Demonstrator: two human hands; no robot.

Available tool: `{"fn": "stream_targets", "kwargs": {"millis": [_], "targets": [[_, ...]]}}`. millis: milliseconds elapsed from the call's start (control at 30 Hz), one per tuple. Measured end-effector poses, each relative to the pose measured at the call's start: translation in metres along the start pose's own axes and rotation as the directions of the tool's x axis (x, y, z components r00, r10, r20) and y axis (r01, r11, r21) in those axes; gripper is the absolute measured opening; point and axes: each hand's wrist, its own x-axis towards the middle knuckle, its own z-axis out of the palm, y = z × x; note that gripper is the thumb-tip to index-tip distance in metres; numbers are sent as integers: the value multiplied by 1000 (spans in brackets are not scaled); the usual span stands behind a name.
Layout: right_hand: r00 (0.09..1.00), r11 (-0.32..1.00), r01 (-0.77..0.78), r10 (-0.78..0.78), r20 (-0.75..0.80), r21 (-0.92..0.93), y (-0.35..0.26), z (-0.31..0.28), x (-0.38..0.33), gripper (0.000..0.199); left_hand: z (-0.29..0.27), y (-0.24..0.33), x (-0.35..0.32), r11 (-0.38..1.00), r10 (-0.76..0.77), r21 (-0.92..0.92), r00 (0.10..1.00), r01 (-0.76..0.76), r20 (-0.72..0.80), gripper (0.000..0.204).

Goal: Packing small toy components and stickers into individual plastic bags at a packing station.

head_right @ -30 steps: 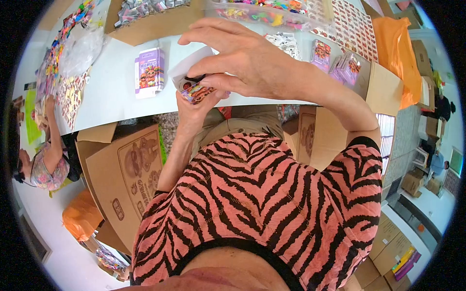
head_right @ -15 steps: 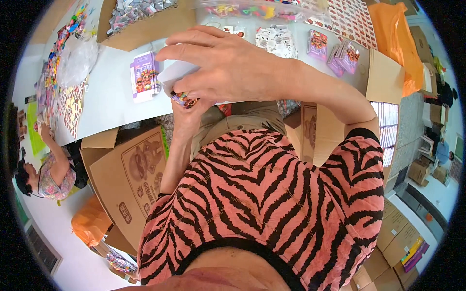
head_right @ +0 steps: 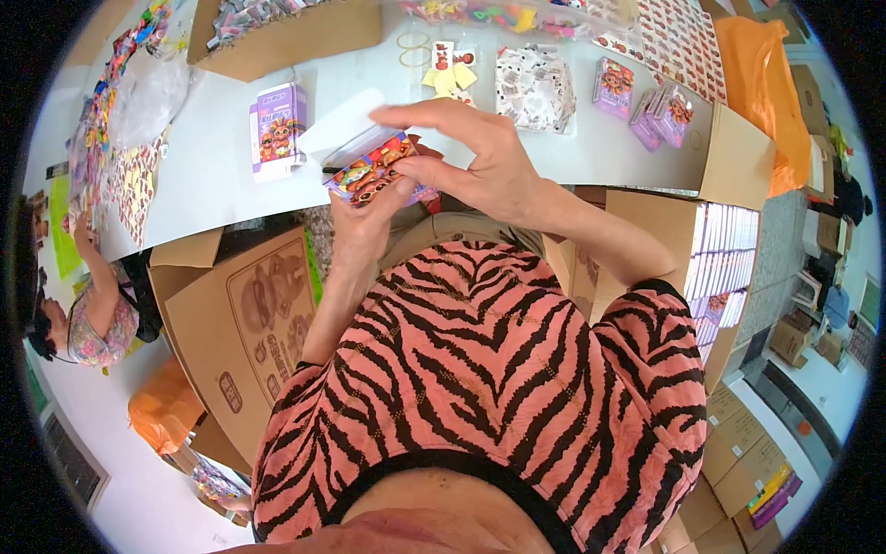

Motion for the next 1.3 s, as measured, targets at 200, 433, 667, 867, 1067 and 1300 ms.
{"fn": "stream_targets", "kwargs": {"millis": [200, 433, 667, 867, 1067, 1300], "targets": [[997, 993, -61, 56, 50, 99, 13, 4, -6, 31, -6, 2, -12, 991, -127, 36, 992, 127, -26, 34], [939, 911, -338, 345, 14, 237, 23, 11, -25, 27, -29, -12, -33, 858, 220, 481, 975, -182, -24, 55], [866, 802, -490, 492, 86, 341, 28, 22, -45, 24, -39, -19, -42, 832, 132, 544, 991, -108, -6, 45], [838, 785, -545, 509, 195, 293, 35, 25, -62, 21, -48, -30, -51, 830, 39, 558, 998, -9, -41, 27], [850, 802, -526, 505, 149, 284, 37, 30, -67, 37, -51, -37, -56, 894, 0, 447, 998, 29, -65, 17], [794, 722, -608, 544, 272, 330, 31, 18, -58, 42, -39, -24, -49, 933, 2, 359, 998, 22, -66, 17]]}}
